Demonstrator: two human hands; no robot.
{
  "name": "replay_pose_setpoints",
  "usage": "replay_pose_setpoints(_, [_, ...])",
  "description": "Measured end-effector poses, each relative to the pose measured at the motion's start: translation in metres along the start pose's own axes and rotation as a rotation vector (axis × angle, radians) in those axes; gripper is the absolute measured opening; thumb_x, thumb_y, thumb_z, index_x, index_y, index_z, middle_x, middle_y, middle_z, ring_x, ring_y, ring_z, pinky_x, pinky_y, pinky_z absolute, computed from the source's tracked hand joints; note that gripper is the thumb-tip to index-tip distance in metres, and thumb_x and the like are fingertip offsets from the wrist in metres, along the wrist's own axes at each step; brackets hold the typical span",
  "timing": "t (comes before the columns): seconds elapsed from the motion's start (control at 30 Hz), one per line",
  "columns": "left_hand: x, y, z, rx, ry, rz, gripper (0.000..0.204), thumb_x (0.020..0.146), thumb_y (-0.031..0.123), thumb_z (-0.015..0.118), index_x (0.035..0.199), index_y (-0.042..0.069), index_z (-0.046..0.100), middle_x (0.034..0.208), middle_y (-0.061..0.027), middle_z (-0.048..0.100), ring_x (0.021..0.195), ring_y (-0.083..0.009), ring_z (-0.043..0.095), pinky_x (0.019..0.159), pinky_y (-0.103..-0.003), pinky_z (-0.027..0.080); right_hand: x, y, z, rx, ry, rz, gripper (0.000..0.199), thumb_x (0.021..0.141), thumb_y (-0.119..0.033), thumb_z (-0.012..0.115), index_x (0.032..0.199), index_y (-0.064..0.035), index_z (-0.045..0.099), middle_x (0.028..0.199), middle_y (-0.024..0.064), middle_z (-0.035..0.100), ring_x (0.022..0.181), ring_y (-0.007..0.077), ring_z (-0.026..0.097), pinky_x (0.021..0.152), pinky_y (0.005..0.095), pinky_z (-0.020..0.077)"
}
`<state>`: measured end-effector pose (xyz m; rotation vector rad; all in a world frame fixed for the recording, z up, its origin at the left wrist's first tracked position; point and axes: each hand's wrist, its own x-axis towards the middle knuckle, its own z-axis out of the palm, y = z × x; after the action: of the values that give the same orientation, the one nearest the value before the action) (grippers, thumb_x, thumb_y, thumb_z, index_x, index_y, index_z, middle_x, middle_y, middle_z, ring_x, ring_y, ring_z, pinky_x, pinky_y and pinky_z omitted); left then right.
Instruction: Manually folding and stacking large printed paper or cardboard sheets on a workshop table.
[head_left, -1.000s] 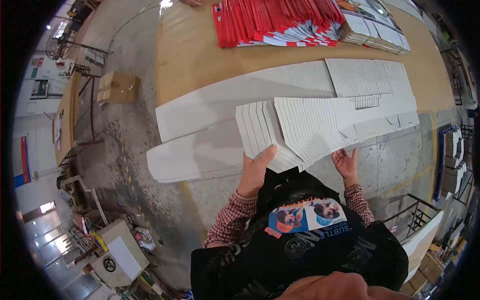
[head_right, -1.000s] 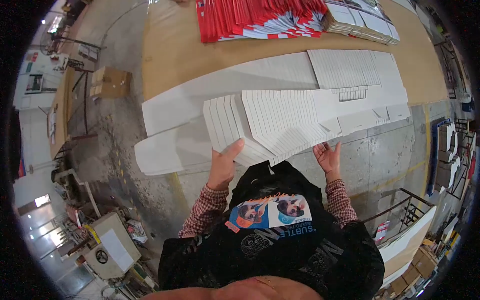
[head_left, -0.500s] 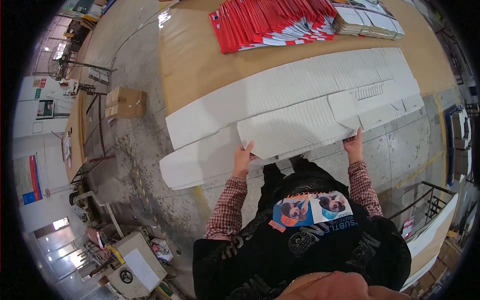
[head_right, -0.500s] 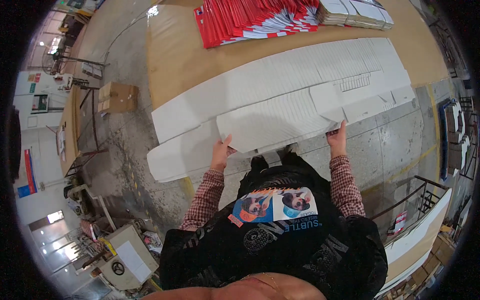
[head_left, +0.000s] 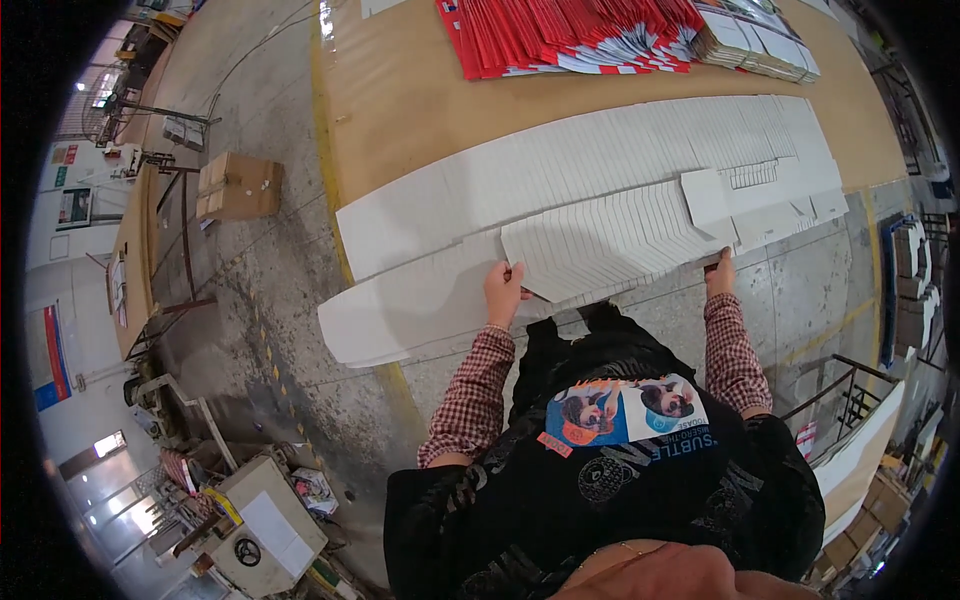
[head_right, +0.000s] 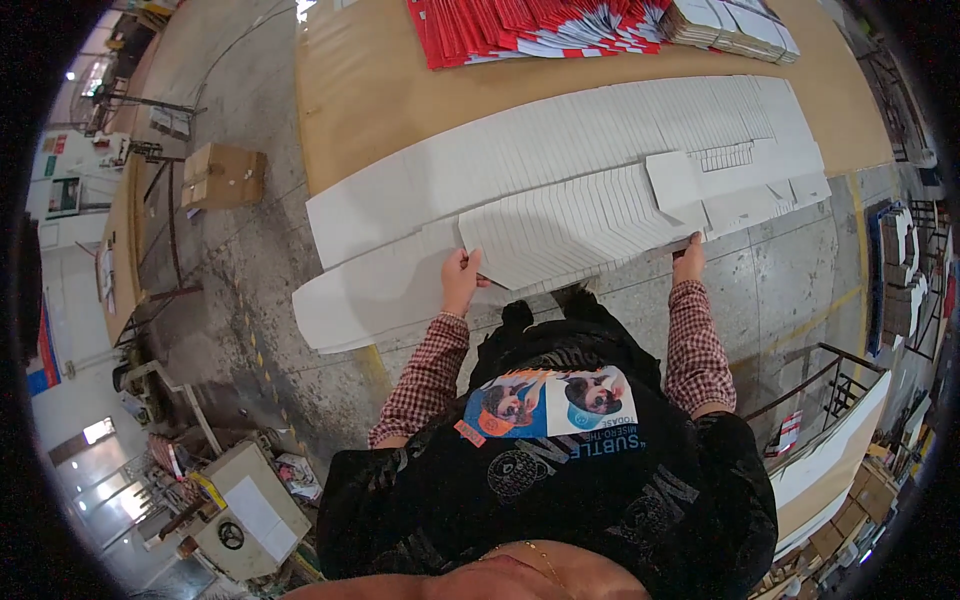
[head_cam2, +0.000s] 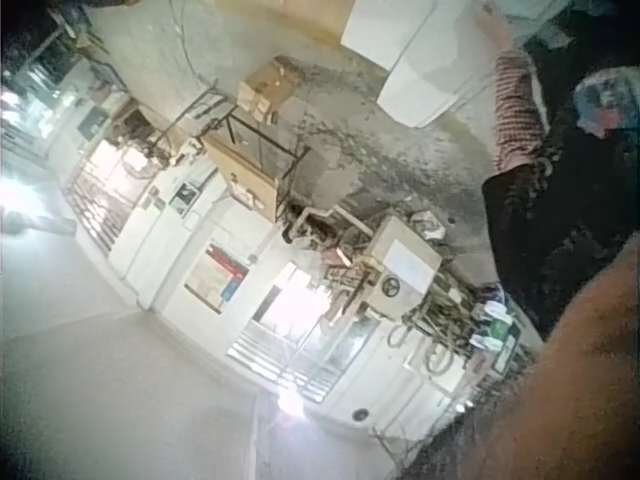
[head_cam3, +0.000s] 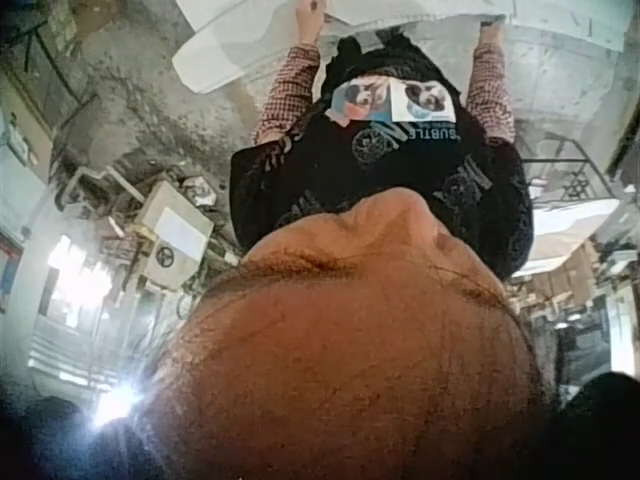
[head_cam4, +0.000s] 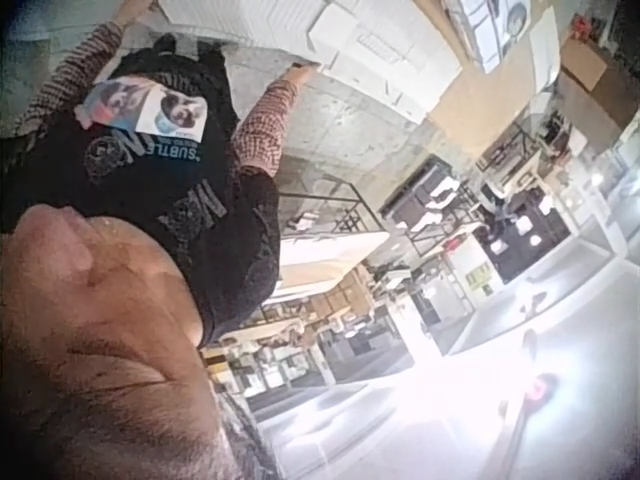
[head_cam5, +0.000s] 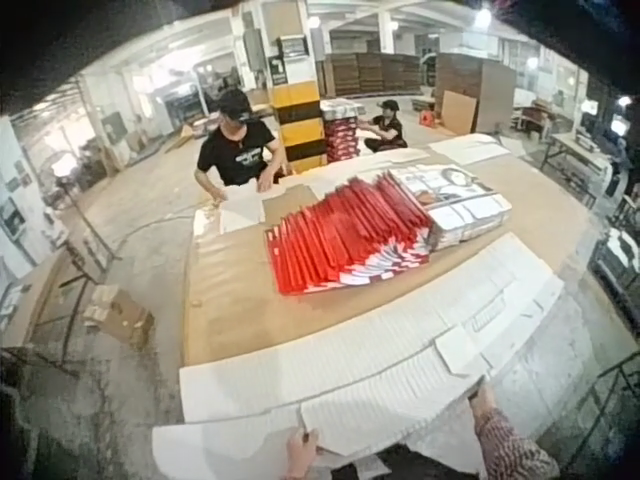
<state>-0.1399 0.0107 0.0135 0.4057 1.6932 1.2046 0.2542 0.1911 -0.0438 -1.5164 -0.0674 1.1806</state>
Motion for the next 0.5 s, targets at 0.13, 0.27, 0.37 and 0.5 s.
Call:
replay_pose_setpoints(0.13, [-0.006, -0.004, -0.012, -0.035, 0.019, -0.013, 0.025, 0.085, 0.019, 0.055, 0.072, -0.001, 0.046, 0.063, -0.0043, 0.052, 0.048, -0.0103, 0.053, 0.041, -0.024, 0.048, -0.005, 0.012, 0.006, -0.087, -0.071, 0.001, 0.036, 0.09, -0.028, 0.05, 0.105, 0.0042, 0.052, 0.103, 0.0072, 0.055, 0.092, 0.0201, 0.052, 0.079, 0.033, 0.0439])
replay_pose_setpoints(0.27, [0.007, 0.002, 0.017, -0.04, -0.088, 0.014, 0.02, 0.085, 0.016, 0.053, 0.076, -0.001, 0.048, 0.067, -0.0056, 0.054, 0.051, -0.0126, 0.056, 0.041, -0.025, 0.049, 0.072, 0.009, -0.048, 0.025, -0.133, -0.032, 0.039, 0.09, -0.032, 0.049, 0.109, 0.0016, 0.052, 0.106, 0.0076, 0.054, 0.096, 0.0208, 0.052, 0.083, 0.033, 0.0425])
replay_pose_setpoints(0.37, [0.004, -0.014, 0.001, 0.016, -0.028, 0.039, 0.025, 0.083, 0.021, 0.057, 0.075, -0.003, 0.054, 0.063, -0.0068, 0.055, 0.049, -0.0129, 0.058, 0.04, -0.025, 0.048, 0.042, 0.011, -0.026, -0.026, -0.218, 0.072, 0.037, 0.09, -0.033, 0.047, 0.11, -0.0024, 0.052, 0.107, 0.0077, 0.055, 0.096, 0.0219, 0.052, 0.084, 0.033, 0.043])
replay_pose_setpoints(0.5, [0.001, 0.02, -0.013, 0.456, -0.176, -0.147, 0.025, 0.08, 0.022, 0.058, 0.073, -0.002, 0.056, 0.063, -0.0097, 0.057, 0.051, -0.0193, 0.058, 0.044, -0.031, 0.048, 0.037, 0.0, -0.031, 0.047, -0.062, 0.11, 0.039, 0.089, -0.036, 0.043, 0.112, -0.0054, 0.052, 0.108, 0.0086, 0.055, 0.1, 0.0217, 0.05, 0.087, 0.0331, 0.0418])
